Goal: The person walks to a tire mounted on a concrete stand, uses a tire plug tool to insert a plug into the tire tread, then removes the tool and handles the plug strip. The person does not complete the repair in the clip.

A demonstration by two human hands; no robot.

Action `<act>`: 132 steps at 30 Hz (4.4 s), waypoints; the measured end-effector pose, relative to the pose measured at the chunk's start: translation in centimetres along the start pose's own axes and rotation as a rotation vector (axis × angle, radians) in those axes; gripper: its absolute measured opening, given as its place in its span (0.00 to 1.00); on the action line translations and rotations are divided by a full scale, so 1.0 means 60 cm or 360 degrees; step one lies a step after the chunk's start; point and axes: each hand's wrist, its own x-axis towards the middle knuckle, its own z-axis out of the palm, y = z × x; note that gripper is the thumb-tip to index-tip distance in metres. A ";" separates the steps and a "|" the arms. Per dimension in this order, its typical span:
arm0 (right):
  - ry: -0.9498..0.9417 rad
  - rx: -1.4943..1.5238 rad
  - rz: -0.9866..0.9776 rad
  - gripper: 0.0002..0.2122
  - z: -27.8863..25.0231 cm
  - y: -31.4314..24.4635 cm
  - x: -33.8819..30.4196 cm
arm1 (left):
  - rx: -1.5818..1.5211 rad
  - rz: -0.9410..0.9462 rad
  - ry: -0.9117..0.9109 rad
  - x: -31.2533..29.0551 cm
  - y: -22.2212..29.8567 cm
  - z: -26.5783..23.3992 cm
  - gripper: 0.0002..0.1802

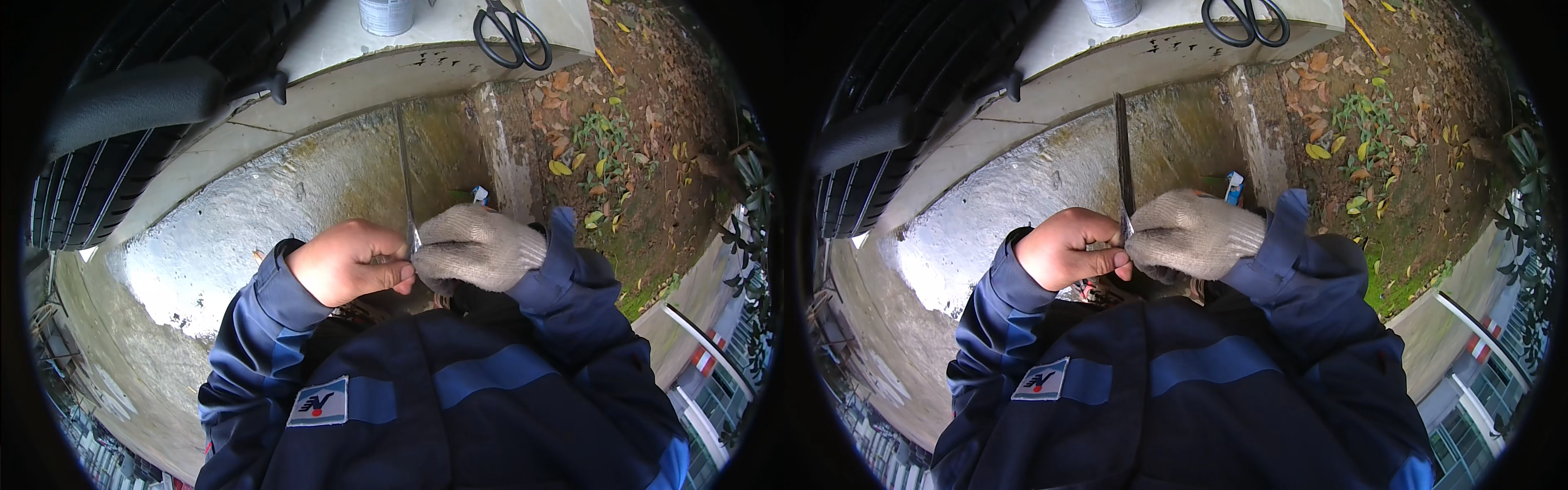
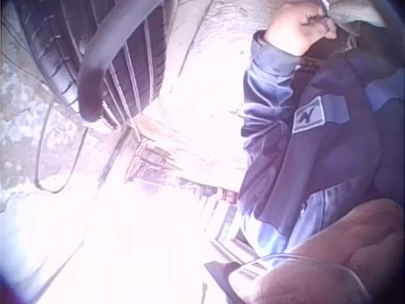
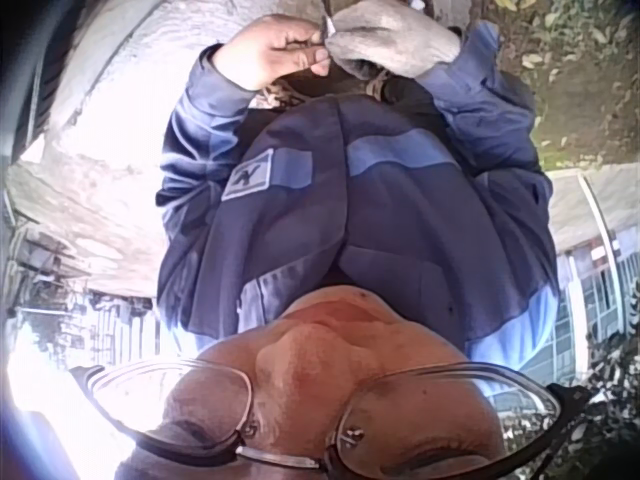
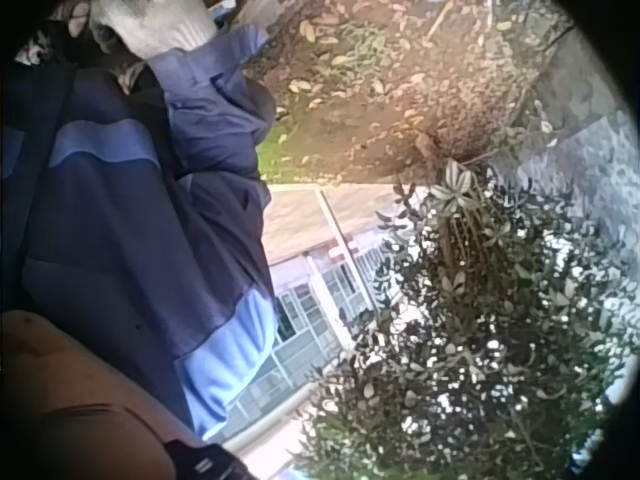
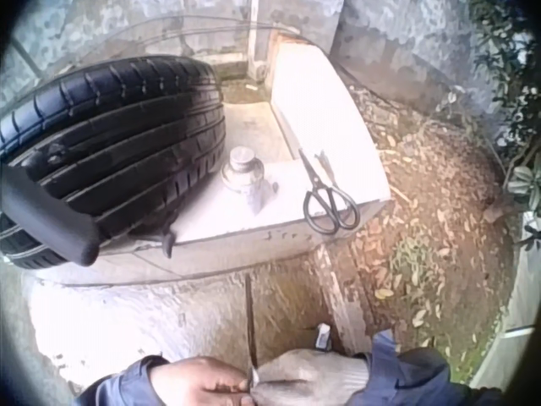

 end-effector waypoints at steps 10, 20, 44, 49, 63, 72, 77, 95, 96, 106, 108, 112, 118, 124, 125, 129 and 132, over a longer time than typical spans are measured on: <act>0.0192 0.0279 -0.0049 0.10 0.009 0.004 -0.005 | -0.0254 0.0042 0.0202 0.002 0.014 0.013 0.13; 0.0192 0.0566 0.0104 0.08 0.017 -0.023 -0.014 | -0.0541 0.0120 0.0212 -0.007 0.013 0.023 0.14; 0.0396 -0.0884 -0.0174 0.09 0.028 0.009 -0.009 | 0.0662 0.0460 0.0563 0.010 0.002 0.038 0.15; 0.0408 -0.0036 -0.0257 0.09 0.027 0.005 -0.007 | -0.0174 0.0142 0.0299 -0.007 0.018 0.030 0.16; 0.0161 0.0607 0.0217 0.11 0.038 -0.016 -0.014 | -0.0809 0.0113 0.0164 -0.011 0.007 0.036 0.17; 0.0097 0.0820 0.0323 0.12 0.035 -0.020 -0.020 | -0.1244 0.0166 0.0097 -0.015 0.005 0.039 0.16; 0.0055 0.0990 0.0251 0.12 0.031 -0.013 -0.022 | -0.1340 0.0239 0.0055 -0.014 0.000 0.039 0.15; 0.0003 0.0397 0.0175 0.12 0.001 -0.009 -0.011 | 0.0806 0.0453 0.0510 -0.002 -0.002 0.027 0.24; 0.0104 0.0375 0.0120 0.12 0.004 -0.011 -0.012 | 0.0780 0.0461 0.0512 -0.004 -0.003 0.025 0.23; 0.0102 0.0463 0.0275 0.11 -0.018 -0.009 -0.006 | 0.0901 0.0885 0.0806 -0.002 0.002 0.029 0.16; 0.0091 0.0561 0.0257 0.12 -0.012 -0.008 -0.004 | 0.0949 0.0973 0.0819 0.000 0.000 0.031 0.15; 0.0367 0.0785 0.0335 0.12 0.008 -0.010 -0.002 | 0.1002 0.1018 0.0913 -0.002 -0.007 0.036 0.15; 0.0882 0.0303 0.0092 0.16 0.012 -0.023 -0.001 | 0.1317 0.0796 0.1473 -0.004 -0.010 0.033 0.16; 0.0791 -0.0049 -0.0008 0.13 0.039 -0.016 0.016 | 0.1628 0.0778 0.1391 -0.002 0.002 0.043 0.18; 0.0824 -0.0036 -0.0055 0.13 0.043 -0.011 0.020 | 0.1569 0.0773 0.1395 0.000 0.003 0.044 0.18; 0.0963 -0.0155 -0.0262 0.08 0.037 0.002 0.023 | 0.1188 0.0787 0.1367 0.007 -0.001 0.043 0.17; 0.0934 -0.0275 -0.0344 0.07 0.032 0.006 0.020 | 0.0656 0.0702 0.1283 0.006 -0.007 0.048 0.14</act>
